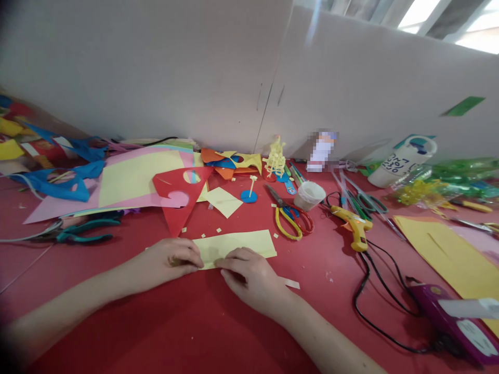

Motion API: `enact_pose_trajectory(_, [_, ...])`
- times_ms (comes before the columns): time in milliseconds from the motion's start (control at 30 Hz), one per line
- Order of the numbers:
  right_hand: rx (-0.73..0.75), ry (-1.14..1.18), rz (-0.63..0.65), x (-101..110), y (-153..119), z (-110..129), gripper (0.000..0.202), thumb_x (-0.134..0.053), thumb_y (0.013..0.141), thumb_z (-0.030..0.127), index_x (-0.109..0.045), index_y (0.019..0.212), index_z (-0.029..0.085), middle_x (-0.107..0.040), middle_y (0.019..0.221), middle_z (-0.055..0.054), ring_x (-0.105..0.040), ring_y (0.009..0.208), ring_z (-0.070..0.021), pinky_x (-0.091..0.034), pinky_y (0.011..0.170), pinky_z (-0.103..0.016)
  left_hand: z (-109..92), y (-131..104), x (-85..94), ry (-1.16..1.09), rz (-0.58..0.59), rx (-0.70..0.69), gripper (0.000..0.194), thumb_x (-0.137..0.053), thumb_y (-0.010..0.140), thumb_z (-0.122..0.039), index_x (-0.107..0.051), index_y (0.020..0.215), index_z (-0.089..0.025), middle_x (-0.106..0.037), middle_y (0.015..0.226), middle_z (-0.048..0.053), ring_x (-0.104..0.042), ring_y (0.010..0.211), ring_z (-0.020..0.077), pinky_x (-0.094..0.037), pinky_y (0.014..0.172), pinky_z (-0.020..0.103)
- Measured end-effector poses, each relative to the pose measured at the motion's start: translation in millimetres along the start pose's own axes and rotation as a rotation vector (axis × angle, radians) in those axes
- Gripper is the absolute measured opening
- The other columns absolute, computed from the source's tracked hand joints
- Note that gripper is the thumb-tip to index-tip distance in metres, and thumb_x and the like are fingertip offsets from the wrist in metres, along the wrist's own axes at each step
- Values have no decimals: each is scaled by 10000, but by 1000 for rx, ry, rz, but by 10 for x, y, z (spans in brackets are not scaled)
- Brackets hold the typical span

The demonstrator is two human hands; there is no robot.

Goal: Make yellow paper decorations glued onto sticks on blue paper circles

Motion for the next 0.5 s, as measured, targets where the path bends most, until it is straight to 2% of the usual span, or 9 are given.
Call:
enact_pose_trajectory(167, [53,-52,47,-26,-11,43,266,-464,859,156,-630,1053,229,-594,919,-56,-544,858,-138,-480,743,-259,40,-15,62,-56,45,-4,140,-544,805,-206,-683,809,-189,-653,825,18,-597,747,119,-443,700,202])
enact_pose_trajectory(500, [71,-114,68,-22,8,98,259,-462,853,139,-639,1024,220,-586,900,-59,-529,830,-143,-477,724,-265,34,-11,12,11,102,11,166,-552,792,-192,-717,792,-208,-601,796,12,-573,707,113,-409,633,186])
Point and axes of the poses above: each hand's wrist, its own y-axis towards the middle knuckle, its own x-axis out of the back of the hand, z = x × y, the point moved 8 cm from there along y, towards the middle knuckle
